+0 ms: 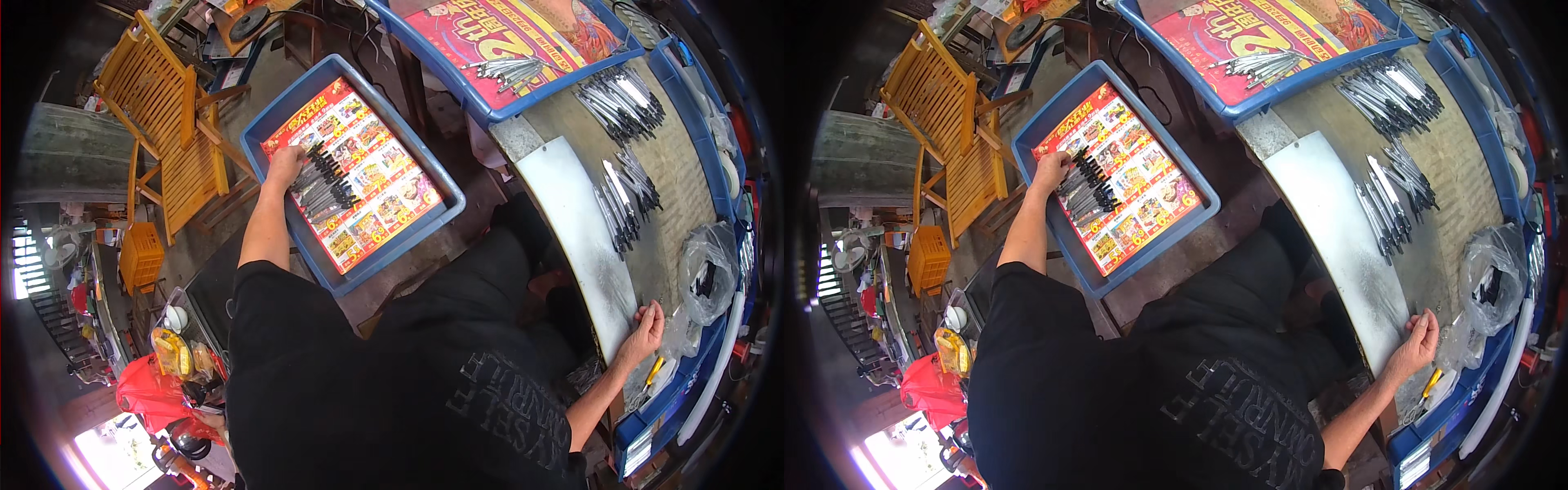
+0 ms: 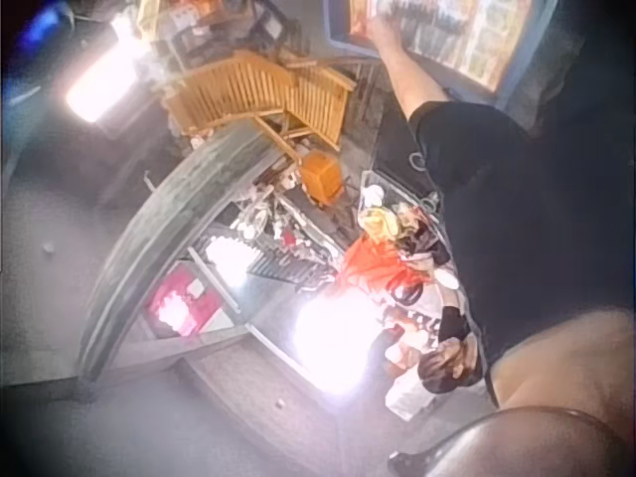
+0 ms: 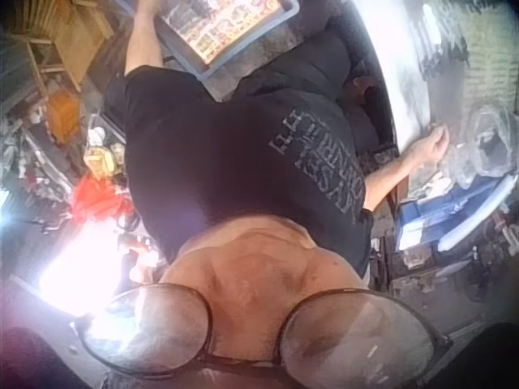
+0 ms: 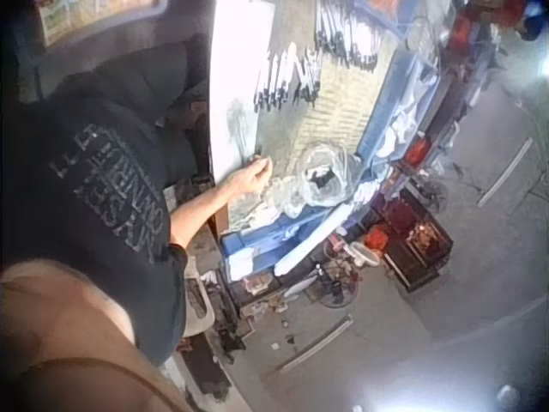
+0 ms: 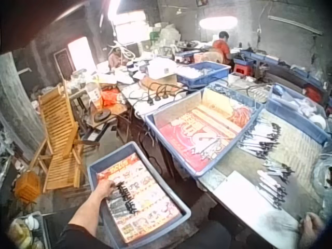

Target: Assembling and sorting small components at a workbench using a handheld tool.

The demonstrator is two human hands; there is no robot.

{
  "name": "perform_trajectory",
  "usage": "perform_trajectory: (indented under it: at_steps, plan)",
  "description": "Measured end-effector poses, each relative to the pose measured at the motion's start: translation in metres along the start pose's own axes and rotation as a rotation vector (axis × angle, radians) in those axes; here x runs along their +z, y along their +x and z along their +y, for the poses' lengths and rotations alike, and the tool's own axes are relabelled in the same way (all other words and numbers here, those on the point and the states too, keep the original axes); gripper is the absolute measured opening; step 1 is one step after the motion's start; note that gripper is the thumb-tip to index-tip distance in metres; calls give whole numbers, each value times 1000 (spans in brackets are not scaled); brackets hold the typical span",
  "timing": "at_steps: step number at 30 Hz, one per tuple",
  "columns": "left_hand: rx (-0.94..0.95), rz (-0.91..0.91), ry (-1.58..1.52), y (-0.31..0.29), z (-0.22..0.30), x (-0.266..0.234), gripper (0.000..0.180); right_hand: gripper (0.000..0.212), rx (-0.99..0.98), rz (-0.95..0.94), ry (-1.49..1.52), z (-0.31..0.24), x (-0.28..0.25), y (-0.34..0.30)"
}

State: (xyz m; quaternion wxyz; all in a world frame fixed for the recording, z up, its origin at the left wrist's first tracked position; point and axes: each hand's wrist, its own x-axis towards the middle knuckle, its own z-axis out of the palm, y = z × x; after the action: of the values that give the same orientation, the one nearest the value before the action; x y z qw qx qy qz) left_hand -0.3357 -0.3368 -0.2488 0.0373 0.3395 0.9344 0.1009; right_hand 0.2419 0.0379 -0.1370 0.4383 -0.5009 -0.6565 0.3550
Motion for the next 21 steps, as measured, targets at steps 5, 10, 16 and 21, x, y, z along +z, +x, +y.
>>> perform_trajectory:
  at_steps: [5,10,16,21]
  plan:
    - [-110,-11,-68,3,0,-2,10,20,-2,1,0,2,-1,0]
    - [-214,56,-6,5,2,4,12,20,-15,-2,0,1,0,0]
    - [-122,-18,32,2,10,-3,18,20,-9,9,-21,3,-1,0]
    - [-112,-24,-11,-1,9,-3,26,20,-16,9,-12,1,1,-1]
